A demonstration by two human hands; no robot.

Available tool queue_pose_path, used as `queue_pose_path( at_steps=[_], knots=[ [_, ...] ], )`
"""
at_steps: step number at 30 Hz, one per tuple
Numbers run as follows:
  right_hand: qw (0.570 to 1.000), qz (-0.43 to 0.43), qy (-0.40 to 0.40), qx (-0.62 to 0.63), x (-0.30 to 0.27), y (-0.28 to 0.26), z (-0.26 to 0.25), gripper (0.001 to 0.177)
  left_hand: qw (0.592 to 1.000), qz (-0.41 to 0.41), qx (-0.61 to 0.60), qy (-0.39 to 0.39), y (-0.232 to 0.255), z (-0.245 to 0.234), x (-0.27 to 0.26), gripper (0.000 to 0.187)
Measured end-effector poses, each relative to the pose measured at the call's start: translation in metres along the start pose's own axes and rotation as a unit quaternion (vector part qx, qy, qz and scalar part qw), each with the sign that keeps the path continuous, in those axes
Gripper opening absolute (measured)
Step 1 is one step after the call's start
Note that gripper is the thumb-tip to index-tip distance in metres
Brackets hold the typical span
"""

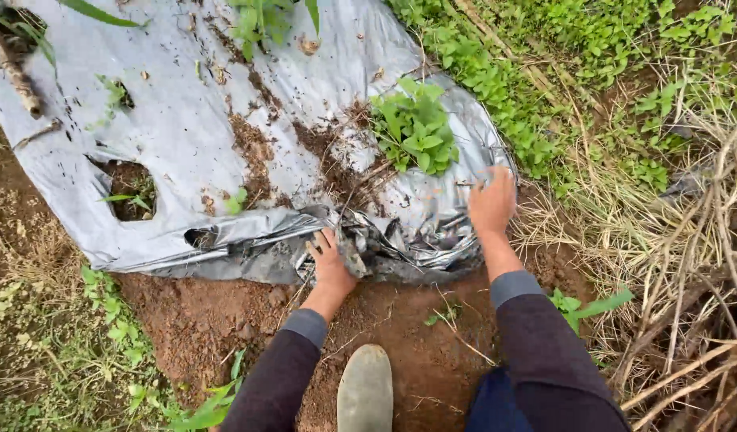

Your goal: The person removes a black plastic mulch sheet from a garden bed by hand. They pull the plastic away from the soil and around small plants, gathering it into a bundle as they work along the row.

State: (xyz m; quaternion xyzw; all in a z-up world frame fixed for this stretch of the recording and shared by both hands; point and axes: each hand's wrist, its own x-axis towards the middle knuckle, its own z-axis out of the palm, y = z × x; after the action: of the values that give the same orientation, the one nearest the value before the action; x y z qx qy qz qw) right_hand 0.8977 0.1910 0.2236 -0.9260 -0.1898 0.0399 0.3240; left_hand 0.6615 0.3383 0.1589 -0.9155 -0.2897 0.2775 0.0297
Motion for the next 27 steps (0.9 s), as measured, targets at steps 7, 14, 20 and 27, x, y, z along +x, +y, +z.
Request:
queue_pose_path(
  at_steps=[7,14,20,27],
  knots=[
    [0.963,0.250,-0.062,-0.075,0.099,0.201,0.099,0.040,0.999,0.032,-0.006,-0.035,-0.016,-0.028,0.008,0.089],
    [0.979,-0.006,0.052,0.198,0.082,-0.035,0.013,0.031,0.974,0.061,0.187,-0.116,-0.021,-0.077,-0.013,0.082],
    [0.915,-0.312,-0.046,0.253,0.014,-0.212,0.032,0.018,0.983,0.056,0.114,-0.132,-0.019,-0.013,0.013,0.060],
    [0.772,-0.489,-0.406,0.004,-0.092,-0.233,0.086,0.034,0.991,-0.021,-0.028,0.133,-0.047,0.025,0.047,0.061]
  ],
)
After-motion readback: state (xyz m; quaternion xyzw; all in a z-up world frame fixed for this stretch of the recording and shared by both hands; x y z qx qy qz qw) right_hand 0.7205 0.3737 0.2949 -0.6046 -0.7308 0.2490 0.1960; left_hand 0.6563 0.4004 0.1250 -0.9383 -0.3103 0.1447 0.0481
